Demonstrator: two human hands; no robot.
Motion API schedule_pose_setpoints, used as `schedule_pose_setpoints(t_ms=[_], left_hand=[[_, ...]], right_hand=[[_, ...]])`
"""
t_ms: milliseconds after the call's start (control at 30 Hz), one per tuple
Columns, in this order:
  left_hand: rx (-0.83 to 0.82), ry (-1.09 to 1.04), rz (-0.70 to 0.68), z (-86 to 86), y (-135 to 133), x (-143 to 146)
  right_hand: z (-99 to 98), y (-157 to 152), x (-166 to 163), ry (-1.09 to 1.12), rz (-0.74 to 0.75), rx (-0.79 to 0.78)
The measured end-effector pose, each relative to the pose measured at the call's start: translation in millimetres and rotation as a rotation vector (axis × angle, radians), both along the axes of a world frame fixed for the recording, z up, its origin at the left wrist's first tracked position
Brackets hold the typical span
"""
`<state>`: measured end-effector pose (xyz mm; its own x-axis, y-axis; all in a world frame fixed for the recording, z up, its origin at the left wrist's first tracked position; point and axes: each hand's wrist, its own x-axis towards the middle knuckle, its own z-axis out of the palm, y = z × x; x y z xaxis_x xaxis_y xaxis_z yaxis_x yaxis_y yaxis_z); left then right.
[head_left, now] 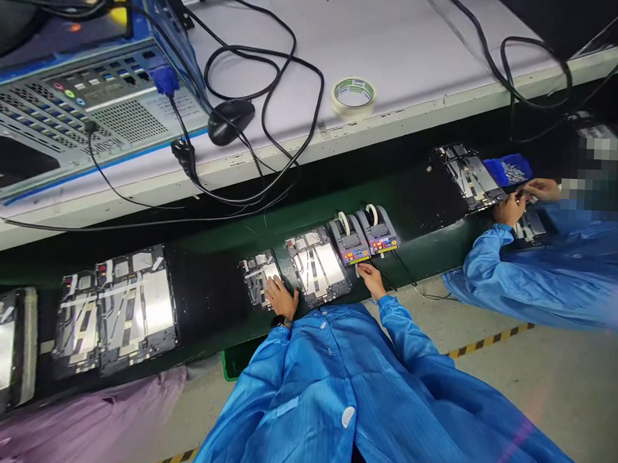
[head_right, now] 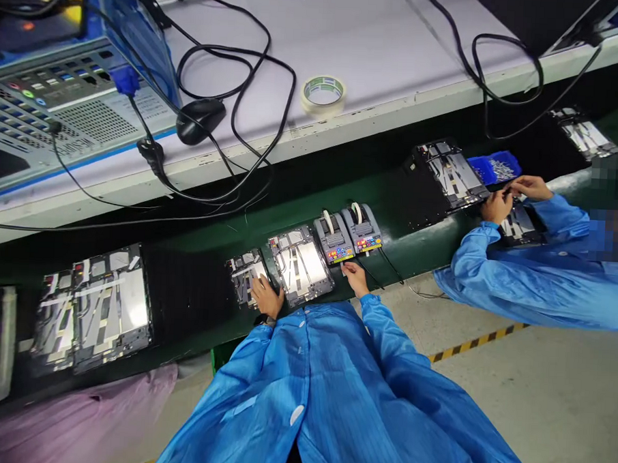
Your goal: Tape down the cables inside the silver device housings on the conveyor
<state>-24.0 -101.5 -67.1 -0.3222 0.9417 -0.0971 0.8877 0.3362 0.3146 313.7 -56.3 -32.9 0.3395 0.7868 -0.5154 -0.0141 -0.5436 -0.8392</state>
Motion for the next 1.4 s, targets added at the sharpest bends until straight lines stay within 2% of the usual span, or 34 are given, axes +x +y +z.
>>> schedule_pose_setpoints(t_ms=[133,233,300,367,433,500,567,633,733,833,1000,1233,1400], left_hand=[[0.002,-0.088,0.031,2.3,-9,2],[0.046,-0.231,0.023,13.5,-9,-2],[0.094,-0.409,0.026,25.3,-5,2],[0.15,-0.613,0.087,38.7,4,9],[0.206,-0.778,0.176,51.4,17,17],[0.239,-0.884,0.221,61.6,31,22],[0.23,-0.954,0.234,68.9,45,25],[0.199,-1.0,0.245,73.8,56,26],[0.163,-1.018,0.274,78.2,66,28],[0.15,-1.032,0.29,80.6,70,27],[0.17,-1.035,0.28,81.9,72,26],[0.182,-1.027,0.276,76.2,76,26],[0.189,-0.972,0.261,76.1,80,27]], right_hand=[[-2.8,-7,-9,0.023,0.007,-0.005],[0.5,-21,-2,0.019,-0.001,0.014],[9.6,-27,7,0.011,0.001,0.025],[27.1,-24,13,0.012,0.084,0.044],[51.6,-10,11,0.032,0.293,0.075],[77.9,18,-5,0.045,0.594,0.101],[100.0,54,-35,0.007,0.896,0.111],[114.7,91,-71,-0.081,1.152,0.046],[125.5,137,-120,-0.347,1.376,-0.003],[131.0,162,-146,-0.504,1.511,-0.026],[136.4,172,-155,-0.549,1.604,-0.067],[134.2,173,-160,-0.607,1.627,-0.078],[142.0,172,-162,-0.655,1.646,-0.094]])
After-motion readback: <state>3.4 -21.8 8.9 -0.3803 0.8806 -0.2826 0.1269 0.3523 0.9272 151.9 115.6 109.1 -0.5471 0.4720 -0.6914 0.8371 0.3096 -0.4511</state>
